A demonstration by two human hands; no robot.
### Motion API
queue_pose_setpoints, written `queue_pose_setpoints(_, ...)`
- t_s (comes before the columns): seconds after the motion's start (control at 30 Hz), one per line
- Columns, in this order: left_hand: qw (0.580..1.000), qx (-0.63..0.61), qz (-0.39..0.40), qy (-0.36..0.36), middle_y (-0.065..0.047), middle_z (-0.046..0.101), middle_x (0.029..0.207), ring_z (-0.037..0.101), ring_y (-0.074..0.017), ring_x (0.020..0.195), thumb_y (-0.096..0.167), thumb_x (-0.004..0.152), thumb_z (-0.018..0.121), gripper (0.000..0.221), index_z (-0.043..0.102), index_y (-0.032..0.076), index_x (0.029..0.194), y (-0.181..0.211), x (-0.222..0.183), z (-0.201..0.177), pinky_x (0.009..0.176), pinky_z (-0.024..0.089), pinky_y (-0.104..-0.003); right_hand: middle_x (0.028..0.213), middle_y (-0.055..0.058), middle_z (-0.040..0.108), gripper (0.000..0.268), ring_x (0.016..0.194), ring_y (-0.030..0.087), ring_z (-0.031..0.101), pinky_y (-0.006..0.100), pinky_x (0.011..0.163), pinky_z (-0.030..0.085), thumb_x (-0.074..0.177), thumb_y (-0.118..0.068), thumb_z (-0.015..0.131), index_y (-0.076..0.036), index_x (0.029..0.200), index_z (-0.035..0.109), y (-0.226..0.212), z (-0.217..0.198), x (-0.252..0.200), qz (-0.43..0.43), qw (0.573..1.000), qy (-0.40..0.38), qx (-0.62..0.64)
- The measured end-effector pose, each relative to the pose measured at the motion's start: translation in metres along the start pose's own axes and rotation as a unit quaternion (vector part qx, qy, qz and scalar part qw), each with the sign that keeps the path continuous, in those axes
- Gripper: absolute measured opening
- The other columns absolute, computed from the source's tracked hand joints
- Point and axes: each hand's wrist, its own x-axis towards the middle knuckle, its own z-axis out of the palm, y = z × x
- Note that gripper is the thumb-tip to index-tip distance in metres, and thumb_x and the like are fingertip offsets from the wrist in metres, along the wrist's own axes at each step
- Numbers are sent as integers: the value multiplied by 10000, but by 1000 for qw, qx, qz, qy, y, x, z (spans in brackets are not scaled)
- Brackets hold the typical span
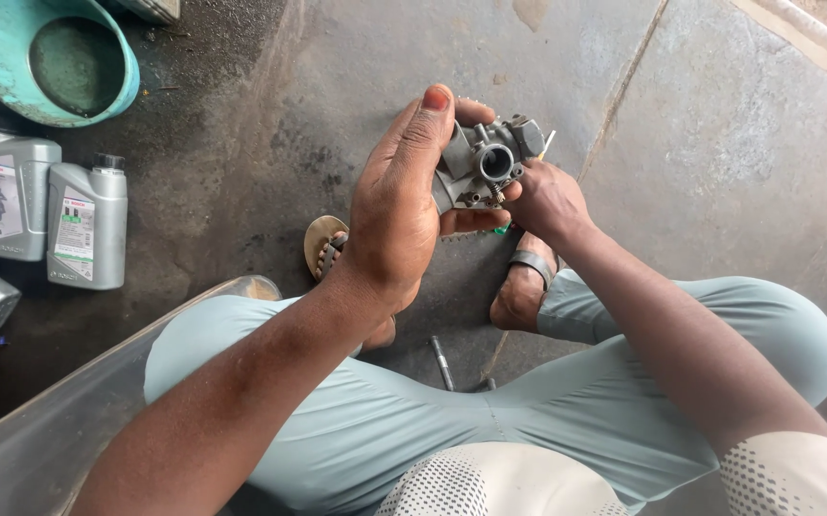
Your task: Using a screwdriver and hands to disassemble and inspect a motorcycle carburetor.
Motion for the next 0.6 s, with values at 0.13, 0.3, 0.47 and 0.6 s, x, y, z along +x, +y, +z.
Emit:
queue_pose_setpoints(0.13, 1000, 10, -9, 5, -83, 705, 1052, 748, -155, 897, 545, 1050, 337, 534, 551, 99, 1254, 3, 3, -1, 710, 692, -327, 1064, 120, 714, 157, 1000, 328, 713, 446, 828, 586, 895, -165, 742, -96, 1037, 733, 4, 6, 6, 2, 1000, -2, 1)
queue_pose_setpoints(0.3, 1000, 13, 10, 5, -92, 695, 1029, 757, -157, 902, 553, 1056, 337, 542, 549, 97, 1258, 0, 5, -4, 718, 704, -324, 1019, 124, 734, 187, 922, 287, 726, 417, 819, 588, 876, -181, 773, -58, 1012, 738, 6, -10, 7, 24, 993, 34, 113)
queue_pose_setpoints(0.47, 1000, 7, 10, 11, -98, 691, 1011, 749, -164, 881, 546, 1059, 348, 537, 546, 88, 1255, 4, 6, -2, 705, 699, -323, 962, 85, 769, 207, 871, 171, 737, 330, 804, 603, 911, -135, 726, -25, 1085, 738, 36, -15, 21, 88, 922, 67, 371)
queue_pose_setpoints(0.6, 1000, 12, 7, 6, -95, 698, 1020, 762, -160, 889, 542, 1056, 336, 538, 541, 90, 1264, 3, 8, -3, 715, 695, -315, 984, 86, 762, 187, 899, 154, 730, 309, 837, 612, 928, -84, 760, 7, 1081, 702, 40, -21, 19, 2, 824, 78, 561)
